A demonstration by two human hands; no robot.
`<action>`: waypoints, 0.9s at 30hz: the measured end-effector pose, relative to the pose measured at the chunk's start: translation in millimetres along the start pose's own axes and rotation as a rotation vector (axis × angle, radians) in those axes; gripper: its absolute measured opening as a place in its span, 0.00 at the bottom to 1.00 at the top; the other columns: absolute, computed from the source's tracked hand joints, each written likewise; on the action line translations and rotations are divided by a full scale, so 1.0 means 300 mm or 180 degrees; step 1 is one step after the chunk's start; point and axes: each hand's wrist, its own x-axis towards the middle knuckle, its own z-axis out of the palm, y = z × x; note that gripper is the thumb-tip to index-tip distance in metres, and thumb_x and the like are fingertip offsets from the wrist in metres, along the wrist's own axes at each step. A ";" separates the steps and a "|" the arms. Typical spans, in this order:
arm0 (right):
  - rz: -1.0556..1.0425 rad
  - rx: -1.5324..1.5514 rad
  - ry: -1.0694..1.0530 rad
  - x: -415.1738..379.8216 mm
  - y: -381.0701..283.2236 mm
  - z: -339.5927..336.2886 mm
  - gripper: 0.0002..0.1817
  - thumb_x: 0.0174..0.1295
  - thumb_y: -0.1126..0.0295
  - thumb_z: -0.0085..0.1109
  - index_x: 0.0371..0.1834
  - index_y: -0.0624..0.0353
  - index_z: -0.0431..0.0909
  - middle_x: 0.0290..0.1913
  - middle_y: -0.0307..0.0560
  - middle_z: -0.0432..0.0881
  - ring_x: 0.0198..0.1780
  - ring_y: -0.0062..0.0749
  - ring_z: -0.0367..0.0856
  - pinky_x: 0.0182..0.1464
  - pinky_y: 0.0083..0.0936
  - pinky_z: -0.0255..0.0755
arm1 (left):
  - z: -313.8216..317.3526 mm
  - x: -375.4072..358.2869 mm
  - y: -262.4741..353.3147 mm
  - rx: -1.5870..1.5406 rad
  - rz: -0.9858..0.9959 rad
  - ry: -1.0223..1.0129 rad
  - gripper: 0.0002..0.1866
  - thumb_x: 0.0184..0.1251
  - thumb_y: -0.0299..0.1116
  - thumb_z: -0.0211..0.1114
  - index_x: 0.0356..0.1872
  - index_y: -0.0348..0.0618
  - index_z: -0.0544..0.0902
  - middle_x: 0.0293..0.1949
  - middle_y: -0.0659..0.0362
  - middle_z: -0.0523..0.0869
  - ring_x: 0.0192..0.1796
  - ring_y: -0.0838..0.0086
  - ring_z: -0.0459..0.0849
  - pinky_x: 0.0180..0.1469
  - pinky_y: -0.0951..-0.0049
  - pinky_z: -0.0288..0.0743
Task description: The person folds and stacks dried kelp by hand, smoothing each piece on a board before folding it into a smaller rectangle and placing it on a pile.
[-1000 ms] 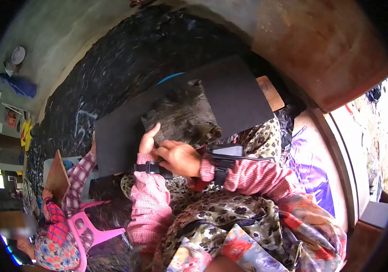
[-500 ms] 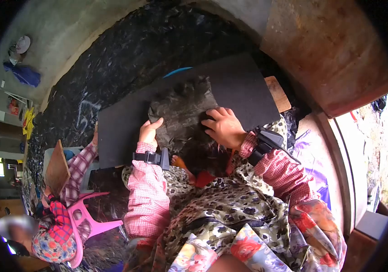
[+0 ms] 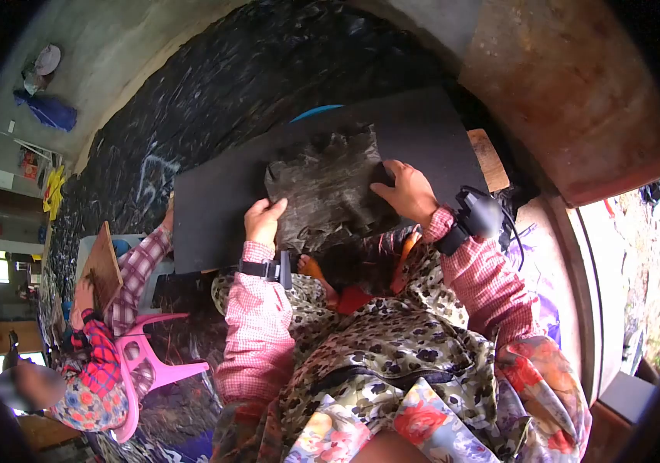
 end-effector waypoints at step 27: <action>-0.1147 -0.1101 0.0120 -0.074 0.029 0.051 0.19 0.53 0.70 0.63 0.50 0.54 0.78 0.54 0.50 0.74 0.57 0.50 0.71 0.58 0.41 0.65 | 0.140 -0.316 0.073 0.2168 0.1666 -0.0310 0.18 0.61 0.33 0.60 0.54 0.50 0.79 0.62 0.51 0.73 0.64 0.59 0.69 0.63 0.57 0.60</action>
